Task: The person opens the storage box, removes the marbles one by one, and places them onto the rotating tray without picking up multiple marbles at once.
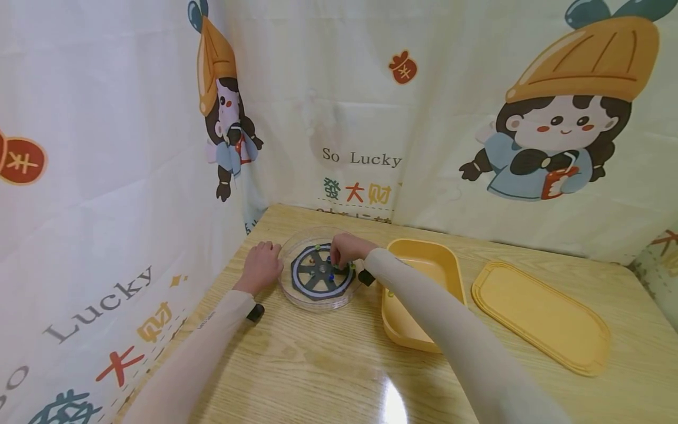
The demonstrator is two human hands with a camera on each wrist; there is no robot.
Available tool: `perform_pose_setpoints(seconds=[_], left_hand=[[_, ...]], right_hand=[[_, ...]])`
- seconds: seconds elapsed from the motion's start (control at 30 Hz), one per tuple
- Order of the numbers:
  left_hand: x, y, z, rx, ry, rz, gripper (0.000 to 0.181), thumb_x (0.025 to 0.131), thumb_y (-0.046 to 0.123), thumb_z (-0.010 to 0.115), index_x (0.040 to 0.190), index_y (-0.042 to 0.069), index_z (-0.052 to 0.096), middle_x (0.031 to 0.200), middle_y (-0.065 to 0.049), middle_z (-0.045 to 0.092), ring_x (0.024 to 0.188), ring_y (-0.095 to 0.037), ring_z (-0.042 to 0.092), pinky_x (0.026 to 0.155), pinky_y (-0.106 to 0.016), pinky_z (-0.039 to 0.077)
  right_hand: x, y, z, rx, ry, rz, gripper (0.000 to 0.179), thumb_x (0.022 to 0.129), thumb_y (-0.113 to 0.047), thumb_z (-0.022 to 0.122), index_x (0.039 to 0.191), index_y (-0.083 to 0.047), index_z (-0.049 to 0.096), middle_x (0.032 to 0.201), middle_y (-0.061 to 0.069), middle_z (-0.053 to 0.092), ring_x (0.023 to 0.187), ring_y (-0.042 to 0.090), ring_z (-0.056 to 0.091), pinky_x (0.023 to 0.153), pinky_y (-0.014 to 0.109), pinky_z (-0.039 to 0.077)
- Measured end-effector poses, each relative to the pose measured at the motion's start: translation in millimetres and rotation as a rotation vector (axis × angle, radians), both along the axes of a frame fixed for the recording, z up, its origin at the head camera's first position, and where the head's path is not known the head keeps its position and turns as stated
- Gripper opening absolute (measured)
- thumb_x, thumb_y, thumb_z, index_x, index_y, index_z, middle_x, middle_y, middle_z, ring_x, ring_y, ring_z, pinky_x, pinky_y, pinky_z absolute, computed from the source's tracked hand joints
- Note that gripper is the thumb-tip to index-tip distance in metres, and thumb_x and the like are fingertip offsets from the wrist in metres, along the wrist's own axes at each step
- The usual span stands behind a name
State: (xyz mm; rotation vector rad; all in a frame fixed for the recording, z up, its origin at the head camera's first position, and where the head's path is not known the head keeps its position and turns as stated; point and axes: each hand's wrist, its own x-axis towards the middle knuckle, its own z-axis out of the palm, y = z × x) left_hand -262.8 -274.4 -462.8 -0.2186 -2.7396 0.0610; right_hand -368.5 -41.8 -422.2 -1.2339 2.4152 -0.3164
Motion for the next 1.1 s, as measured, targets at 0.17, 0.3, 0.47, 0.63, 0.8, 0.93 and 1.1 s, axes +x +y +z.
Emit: perform_pose_setpoints(seconds=[0.17,0.3,0.47,0.63,0.8,0.93,1.1], left_hand=[[1.7,2.0,2.2,-0.001,-0.010,0.002,0.021,0.082,0.013,0.063,0.097,-0.002,0.061,0.086,-0.018,0.060,0.080,-0.033,0.056,0.075,-0.046,0.048],[0.8,2.2,2.1,0.002,-0.014,0.000,0.022,0.082,0.014,0.063,0.098,-0.001,0.062,0.086,-0.018,0.060,0.081,-0.033,0.056,0.075,-0.046,0.048],[-1.3,2.4,-0.1,0.001,-0.008,-0.009,0.022,0.083,0.014,0.062,0.098,-0.001,0.062,0.085,-0.017,0.060,0.079,-0.033,0.056,0.073,-0.046,0.048],[-1.0,4.3,-0.4,0.006,-0.014,-0.015,0.021,0.083,0.014,0.062,0.098,-0.001,0.062,0.085,-0.017,0.060,0.079,-0.032,0.056,0.073,-0.045,0.048],[0.0,5.4,0.1,0.004,-0.026,-0.006,0.021,0.083,0.014,0.062,0.097,-0.001,0.061,0.086,-0.017,0.060,0.080,-0.032,0.056,0.074,-0.045,0.048],[0.9,4.6,0.7,-0.002,-0.030,0.006,0.022,0.083,0.014,0.063,0.098,-0.001,0.061,0.086,-0.018,0.060,0.080,-0.033,0.056,0.074,-0.045,0.049],[2.4,2.0,3.1,0.000,-0.035,0.013,0.022,0.083,0.014,0.062,0.099,-0.002,0.061,0.087,-0.018,0.061,0.080,-0.033,0.056,0.074,-0.046,0.048]], right_hand=[[2.6,0,2.9,0.035,0.002,-0.016,0.010,0.075,-0.002,0.076,0.082,-0.009,0.075,0.085,0.004,0.072,0.076,0.013,0.064,0.068,0.025,0.052],[4.3,0,4.2,0.057,0.023,-0.016,0.011,0.075,-0.003,0.076,0.083,-0.010,0.075,0.086,0.004,0.072,0.076,0.013,0.064,0.068,0.025,0.052],[5.3,3,5.3,0.050,0.033,0.001,0.012,0.075,-0.001,0.075,0.084,-0.010,0.075,0.087,0.004,0.072,0.078,0.014,0.065,0.068,0.025,0.053],[4.9,8,12.9,0.021,0.006,0.015,0.015,0.076,0.002,0.072,0.088,-0.007,0.075,0.089,0.005,0.072,0.079,0.013,0.065,0.070,0.025,0.053],[5.5,18,31.0,-0.016,-0.007,0.028,0.018,0.077,0.001,0.073,0.094,-0.004,0.074,0.095,0.009,0.072,0.084,0.017,0.066,0.075,0.028,0.054],[8.8,32,47.9,-0.042,0.038,0.052,0.019,0.077,-0.002,0.073,0.097,-0.003,0.073,0.097,0.011,0.071,0.086,0.018,0.065,0.078,0.029,0.053],[20.8,57,70.1,-0.090,0.101,0.088,0.014,0.078,-0.006,0.074,0.092,-0.007,0.073,0.096,0.011,0.072,0.086,0.020,0.066,0.079,0.030,0.053]])
